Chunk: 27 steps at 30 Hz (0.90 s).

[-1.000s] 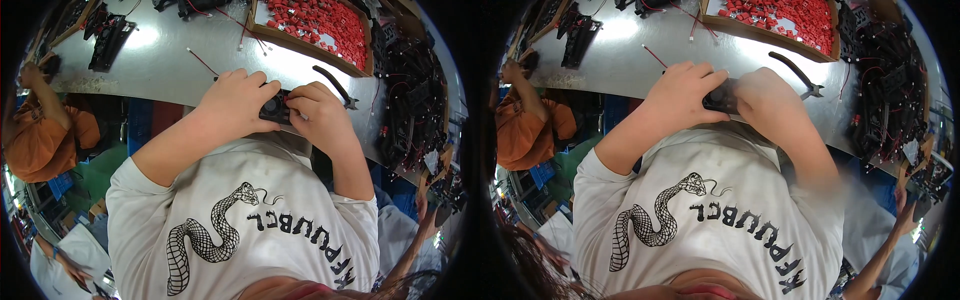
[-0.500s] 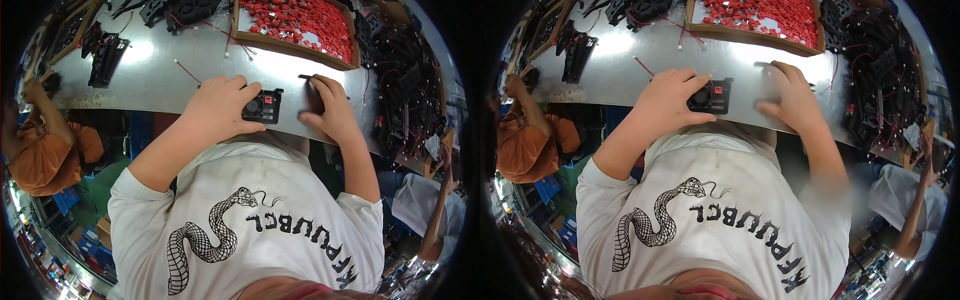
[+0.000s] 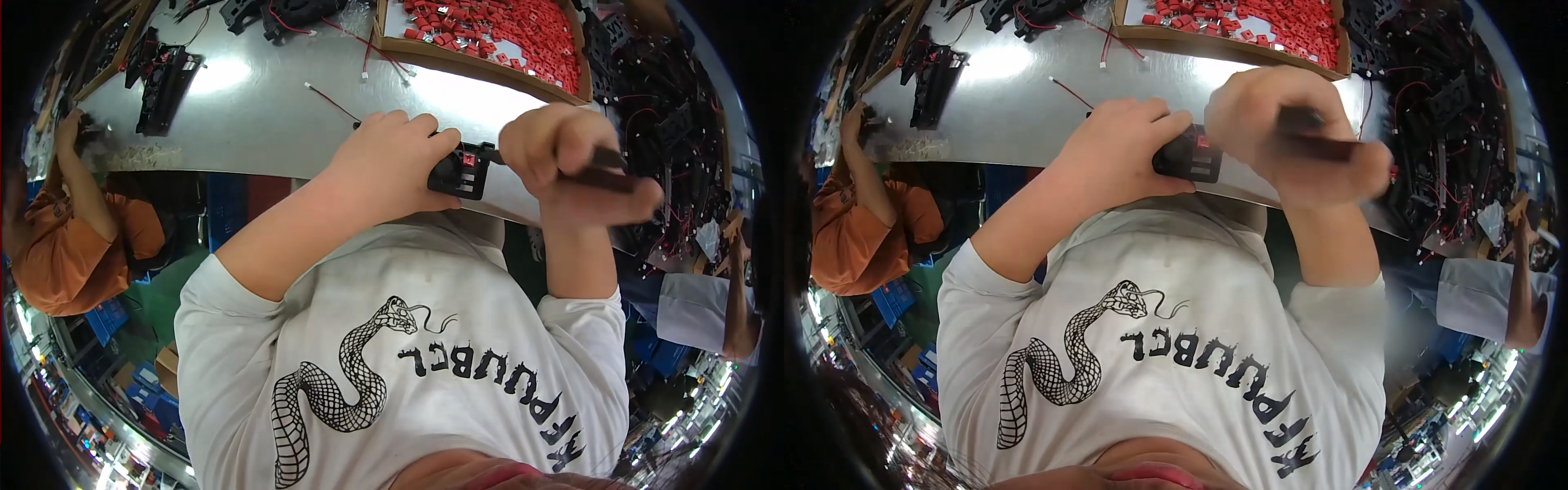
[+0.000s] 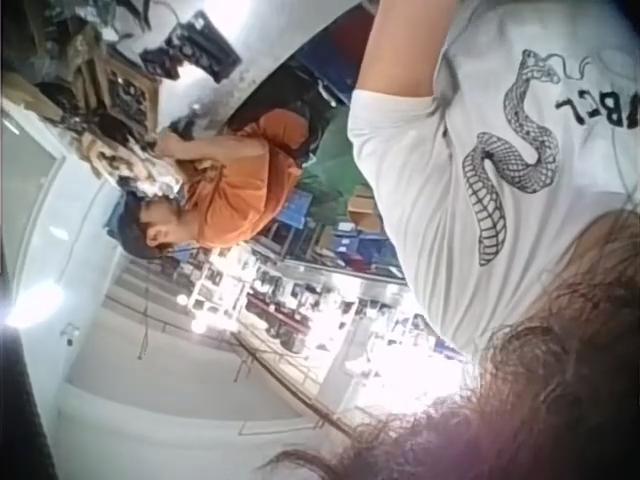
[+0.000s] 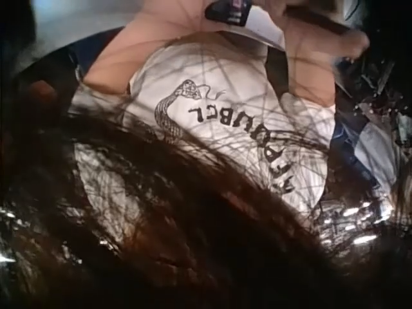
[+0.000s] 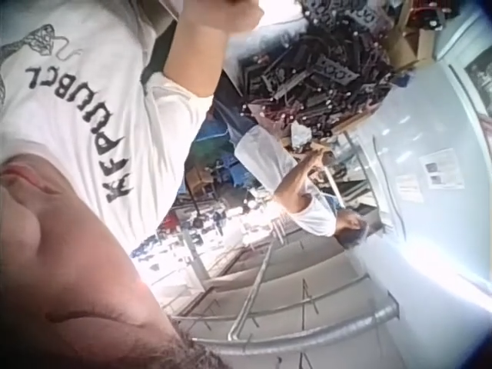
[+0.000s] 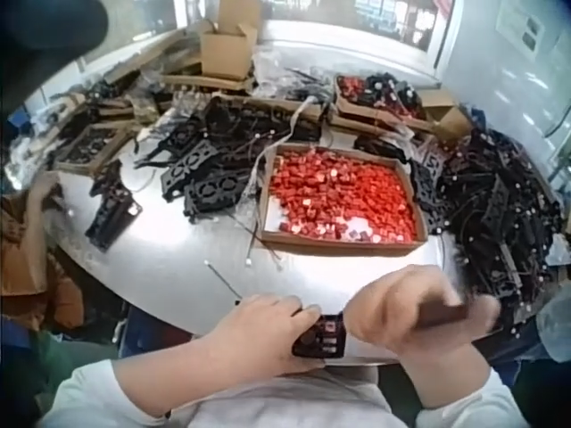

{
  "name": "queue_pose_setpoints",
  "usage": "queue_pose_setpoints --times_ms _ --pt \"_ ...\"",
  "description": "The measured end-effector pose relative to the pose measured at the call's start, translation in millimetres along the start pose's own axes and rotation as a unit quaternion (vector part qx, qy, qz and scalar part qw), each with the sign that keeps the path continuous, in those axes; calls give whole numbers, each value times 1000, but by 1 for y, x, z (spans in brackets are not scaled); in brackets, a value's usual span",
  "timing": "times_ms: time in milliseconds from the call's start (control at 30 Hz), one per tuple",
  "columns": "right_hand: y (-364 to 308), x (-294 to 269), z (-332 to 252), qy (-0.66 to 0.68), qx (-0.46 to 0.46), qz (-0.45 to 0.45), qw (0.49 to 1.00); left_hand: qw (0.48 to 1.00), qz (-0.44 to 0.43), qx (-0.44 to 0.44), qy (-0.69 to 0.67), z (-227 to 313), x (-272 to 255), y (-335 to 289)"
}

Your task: Assembling electronic components by crimping wires into a plastic housing.

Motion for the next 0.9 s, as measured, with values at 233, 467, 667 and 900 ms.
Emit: queue_pose_setpoints --times_ms 233,467,667,900 --pt "-8 -3 21 -57 43 19 997 1000 -15 -5 14 0 -3 1" --pt "-7 -5 20 -58 -7 -22 998 1000 -24 -5 1 -1 0 -1" --pt "-33 8 35 -75 150 17 986 999 -39 -18 12 1 -3 -6" --pt "-30 -10 16 27 -120 38 992 997 38 -50 38 13 13 -15"
Point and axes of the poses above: each hand's wrist, its own y-axis towards the middle knuckle, its own x-axis out of the palm, z = x × y, the point moved 4 cm from there along y, towards the middle knuckle, and after that the axes turned 5 degrees about -z, right-handed, at the moved point
